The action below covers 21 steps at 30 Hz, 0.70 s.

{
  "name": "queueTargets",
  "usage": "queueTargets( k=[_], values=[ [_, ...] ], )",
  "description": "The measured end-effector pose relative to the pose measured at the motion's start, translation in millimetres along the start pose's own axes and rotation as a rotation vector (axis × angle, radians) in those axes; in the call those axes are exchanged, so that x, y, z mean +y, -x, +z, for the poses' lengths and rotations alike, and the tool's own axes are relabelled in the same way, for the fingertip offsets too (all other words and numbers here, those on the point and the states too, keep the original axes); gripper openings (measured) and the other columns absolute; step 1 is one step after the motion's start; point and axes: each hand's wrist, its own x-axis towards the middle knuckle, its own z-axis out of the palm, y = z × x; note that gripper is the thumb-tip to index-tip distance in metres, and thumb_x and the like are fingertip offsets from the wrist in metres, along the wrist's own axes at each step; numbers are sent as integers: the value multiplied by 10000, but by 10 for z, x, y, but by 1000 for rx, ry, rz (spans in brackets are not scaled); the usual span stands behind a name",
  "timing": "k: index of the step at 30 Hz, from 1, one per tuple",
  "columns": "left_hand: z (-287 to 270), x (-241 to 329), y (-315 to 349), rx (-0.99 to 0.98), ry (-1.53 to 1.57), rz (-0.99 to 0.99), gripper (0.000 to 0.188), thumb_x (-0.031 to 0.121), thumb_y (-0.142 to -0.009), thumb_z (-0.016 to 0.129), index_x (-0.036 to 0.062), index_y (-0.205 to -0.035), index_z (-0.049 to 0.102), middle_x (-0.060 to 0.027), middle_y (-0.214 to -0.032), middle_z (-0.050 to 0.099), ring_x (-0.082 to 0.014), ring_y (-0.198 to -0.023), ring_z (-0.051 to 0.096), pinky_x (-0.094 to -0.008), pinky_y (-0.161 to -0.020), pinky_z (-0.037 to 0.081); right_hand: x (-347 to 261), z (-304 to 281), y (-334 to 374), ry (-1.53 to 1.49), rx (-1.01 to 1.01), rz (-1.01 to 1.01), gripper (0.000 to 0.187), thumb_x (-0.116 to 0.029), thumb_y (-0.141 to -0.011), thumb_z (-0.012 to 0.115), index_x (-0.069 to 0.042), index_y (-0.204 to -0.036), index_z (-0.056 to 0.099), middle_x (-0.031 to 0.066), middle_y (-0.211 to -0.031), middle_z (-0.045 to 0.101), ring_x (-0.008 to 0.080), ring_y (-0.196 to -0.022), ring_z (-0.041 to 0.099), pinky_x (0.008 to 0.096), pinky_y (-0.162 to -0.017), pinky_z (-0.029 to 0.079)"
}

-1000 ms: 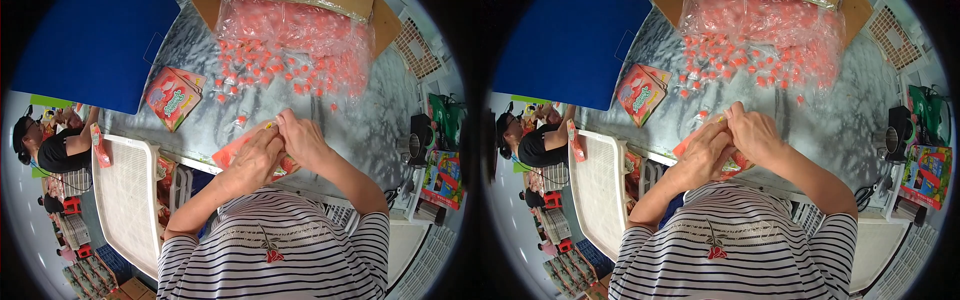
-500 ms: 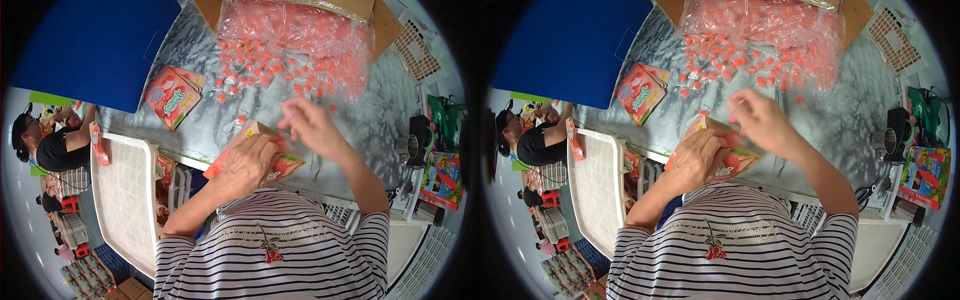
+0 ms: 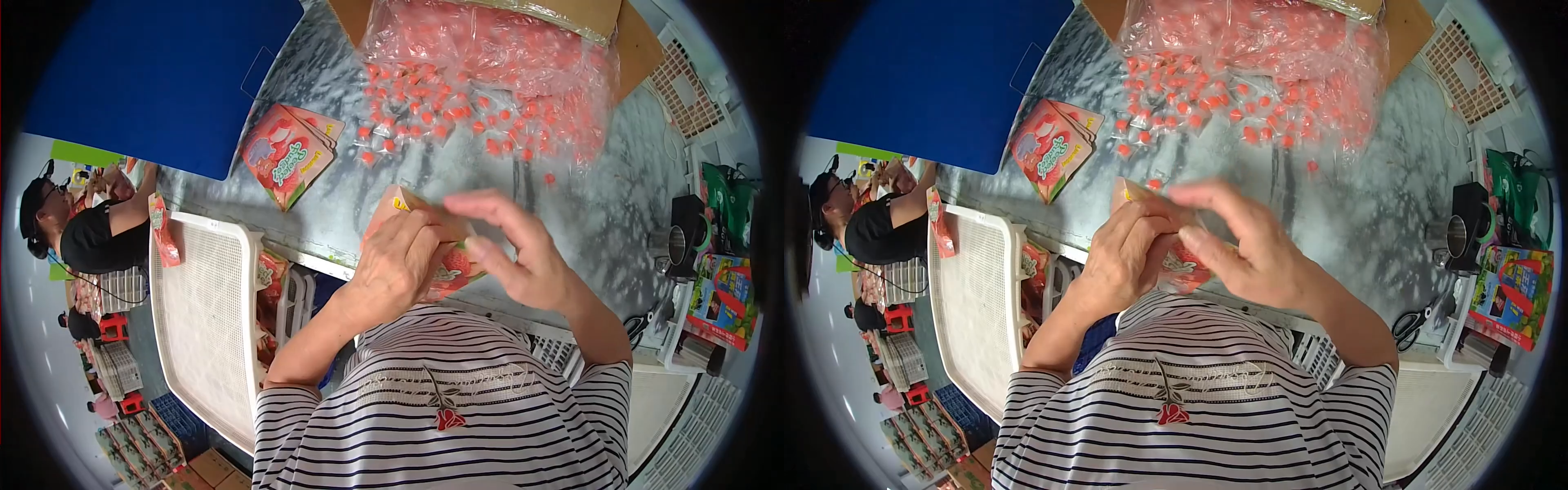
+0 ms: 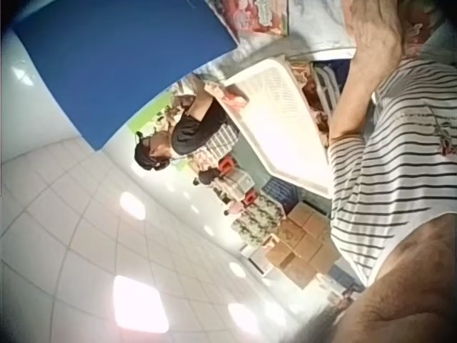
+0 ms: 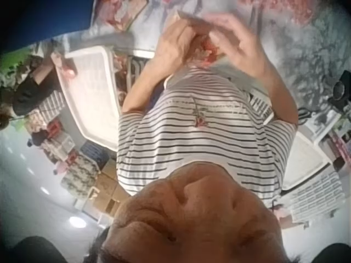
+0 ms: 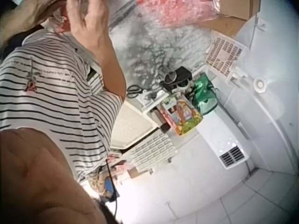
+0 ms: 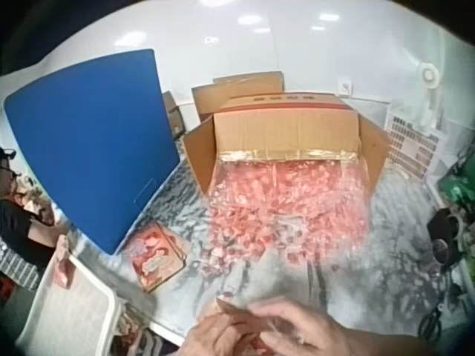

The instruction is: Packaging individual pink candies into branded plastic bags.

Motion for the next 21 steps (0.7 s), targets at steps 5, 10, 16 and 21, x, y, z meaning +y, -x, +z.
queueTargets(
  k=[5, 10, 16, 21],
  values=[
    [-70, 59, 5, 15, 130, -40, 205, -17, -740, 673, 3, -900, 546, -137, -864, 575, -310, -782, 598, -386, -669, 493, -105, -38, 43, 539, 34, -296, 394, -193, -784, 703, -2, -1102, 572, 107, -1175, 580, 287, -1165, 514, 514, -1074, 289],
    [-208, 86, 31, -142, 69, -17, 227, -32, -755, 664, 18, -929, 527, -120, -856, 600, -298, -680, 608, -368, -583, 493, 23, -150, 45, 730, -41, -446, 423, -398, -690, 766, -12, -758, 605, 88, -961, 569, 307, -1023, 541, 515, -1032, 365],
    [-540, 245, -77, -317, -37, -176, 186, -47, -757, 655, 33, -906, 575, -97, -720, 588, -268, -532, 589, -358, -469, 448, 392, -199, 46, 667, -29, -540, 400, -385, -771, 707, -10, -775, 567, 85, -843, 547, 276, -930, 543, 420, -934, 445],
    [-502, 129, -104, -305, -142, -133, 187, -13, -768, 664, 31, -934, 591, -103, -720, 591, -275, -566, 599, -364, -488, 465, 700, -137, -47, -142, 67, -109, 280, -281, -851, 671, -15, -889, 594, 123, -944, 609, 295, -964, 576, 373, -878, 467]
  ],
)
